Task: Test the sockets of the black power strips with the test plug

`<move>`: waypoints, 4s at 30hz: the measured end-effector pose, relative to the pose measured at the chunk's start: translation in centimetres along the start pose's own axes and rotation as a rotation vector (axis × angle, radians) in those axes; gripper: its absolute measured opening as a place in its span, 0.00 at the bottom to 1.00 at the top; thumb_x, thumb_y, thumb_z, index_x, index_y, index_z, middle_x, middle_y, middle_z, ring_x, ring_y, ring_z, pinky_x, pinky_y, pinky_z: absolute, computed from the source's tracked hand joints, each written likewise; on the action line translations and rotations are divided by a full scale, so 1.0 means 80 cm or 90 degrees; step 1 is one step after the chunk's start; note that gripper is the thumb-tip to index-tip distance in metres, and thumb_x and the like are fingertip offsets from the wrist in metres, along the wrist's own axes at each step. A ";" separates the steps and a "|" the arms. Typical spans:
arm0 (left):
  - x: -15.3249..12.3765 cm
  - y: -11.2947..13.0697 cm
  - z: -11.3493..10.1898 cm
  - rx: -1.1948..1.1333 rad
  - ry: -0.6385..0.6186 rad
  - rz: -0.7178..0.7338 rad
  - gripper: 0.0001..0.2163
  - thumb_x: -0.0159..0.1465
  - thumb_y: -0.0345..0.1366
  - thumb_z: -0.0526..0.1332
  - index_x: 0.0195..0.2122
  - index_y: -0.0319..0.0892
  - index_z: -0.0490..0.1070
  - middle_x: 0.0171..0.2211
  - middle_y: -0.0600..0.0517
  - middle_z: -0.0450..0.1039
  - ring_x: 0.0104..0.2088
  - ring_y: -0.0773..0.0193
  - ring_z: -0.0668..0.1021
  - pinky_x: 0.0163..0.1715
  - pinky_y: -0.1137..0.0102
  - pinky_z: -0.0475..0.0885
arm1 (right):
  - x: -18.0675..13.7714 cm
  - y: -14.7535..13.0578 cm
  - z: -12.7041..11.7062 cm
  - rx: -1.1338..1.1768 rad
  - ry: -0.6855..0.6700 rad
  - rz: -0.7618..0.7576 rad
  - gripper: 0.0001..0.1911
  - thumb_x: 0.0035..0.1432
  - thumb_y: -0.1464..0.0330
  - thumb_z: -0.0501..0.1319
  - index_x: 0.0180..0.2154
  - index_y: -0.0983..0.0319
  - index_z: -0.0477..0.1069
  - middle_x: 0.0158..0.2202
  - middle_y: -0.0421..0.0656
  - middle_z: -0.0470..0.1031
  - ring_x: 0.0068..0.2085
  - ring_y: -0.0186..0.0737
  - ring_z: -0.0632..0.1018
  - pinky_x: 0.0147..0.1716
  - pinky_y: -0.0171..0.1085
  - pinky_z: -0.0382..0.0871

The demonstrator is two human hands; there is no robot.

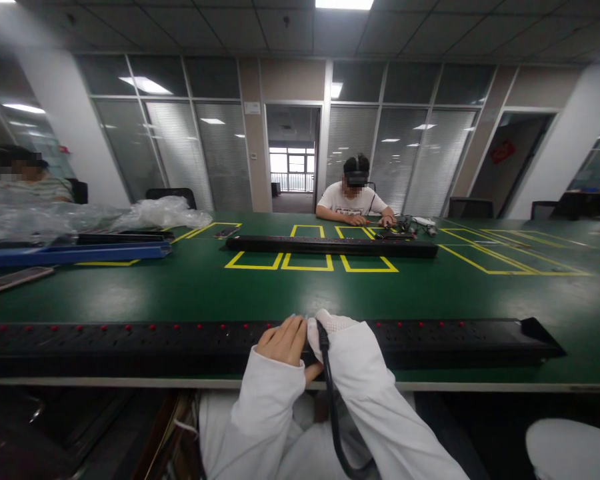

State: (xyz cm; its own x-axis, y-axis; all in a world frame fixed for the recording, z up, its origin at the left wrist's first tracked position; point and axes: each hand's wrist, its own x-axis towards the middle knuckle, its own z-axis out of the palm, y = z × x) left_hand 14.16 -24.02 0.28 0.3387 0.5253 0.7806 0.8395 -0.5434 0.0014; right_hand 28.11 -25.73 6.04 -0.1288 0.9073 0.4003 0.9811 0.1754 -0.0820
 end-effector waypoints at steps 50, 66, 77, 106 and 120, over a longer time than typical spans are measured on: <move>-0.003 -0.001 0.008 -0.004 0.053 -0.002 0.24 0.56 0.45 0.53 0.49 0.37 0.67 0.48 0.44 0.73 0.49 0.55 0.73 0.41 0.62 0.63 | -0.021 -0.004 -0.007 0.000 0.087 -0.030 0.19 0.60 0.57 0.51 0.44 0.63 0.68 0.41 0.43 0.71 0.39 0.31 0.73 0.41 0.38 0.68; -0.004 -0.001 0.007 -0.010 0.040 0.001 0.26 0.52 0.43 0.55 0.50 0.37 0.66 0.49 0.43 0.72 0.49 0.53 0.73 0.43 0.61 0.62 | -0.018 0.001 0.012 -0.036 0.155 -0.036 0.20 0.60 0.56 0.52 0.44 0.64 0.68 0.40 0.43 0.71 0.38 0.31 0.72 0.39 0.37 0.68; -0.004 -0.001 0.005 -0.015 0.048 0.008 0.27 0.51 0.39 0.54 0.52 0.36 0.65 0.50 0.43 0.71 0.50 0.53 0.72 0.45 0.61 0.63 | -0.020 -0.001 0.011 -0.036 0.141 -0.034 0.19 0.60 0.57 0.51 0.45 0.63 0.67 0.41 0.43 0.71 0.38 0.31 0.72 0.40 0.37 0.68; 0.000 0.003 0.007 0.011 0.109 -0.001 0.20 0.55 0.28 0.51 0.50 0.38 0.67 0.47 0.46 0.74 0.46 0.59 0.75 0.40 0.64 0.62 | -0.020 0.001 0.012 -0.039 0.149 -0.034 0.20 0.60 0.56 0.51 0.43 0.64 0.68 0.39 0.43 0.72 0.38 0.31 0.73 0.40 0.37 0.68; -0.001 0.003 0.007 0.013 0.091 -0.006 0.21 0.54 0.29 0.51 0.50 0.37 0.67 0.47 0.46 0.74 0.47 0.59 0.75 0.40 0.64 0.62 | -0.020 0.000 0.006 -0.020 0.109 -0.036 0.19 0.60 0.57 0.52 0.45 0.63 0.67 0.41 0.44 0.71 0.39 0.31 0.72 0.40 0.38 0.68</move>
State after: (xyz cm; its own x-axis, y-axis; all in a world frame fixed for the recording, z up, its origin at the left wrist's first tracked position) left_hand 14.56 -23.78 -0.13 0.2682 0.4302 0.8620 0.8512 -0.5249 -0.0029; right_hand 28.27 -26.95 4.96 -0.1603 0.8173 0.5534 0.9772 0.2103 -0.0275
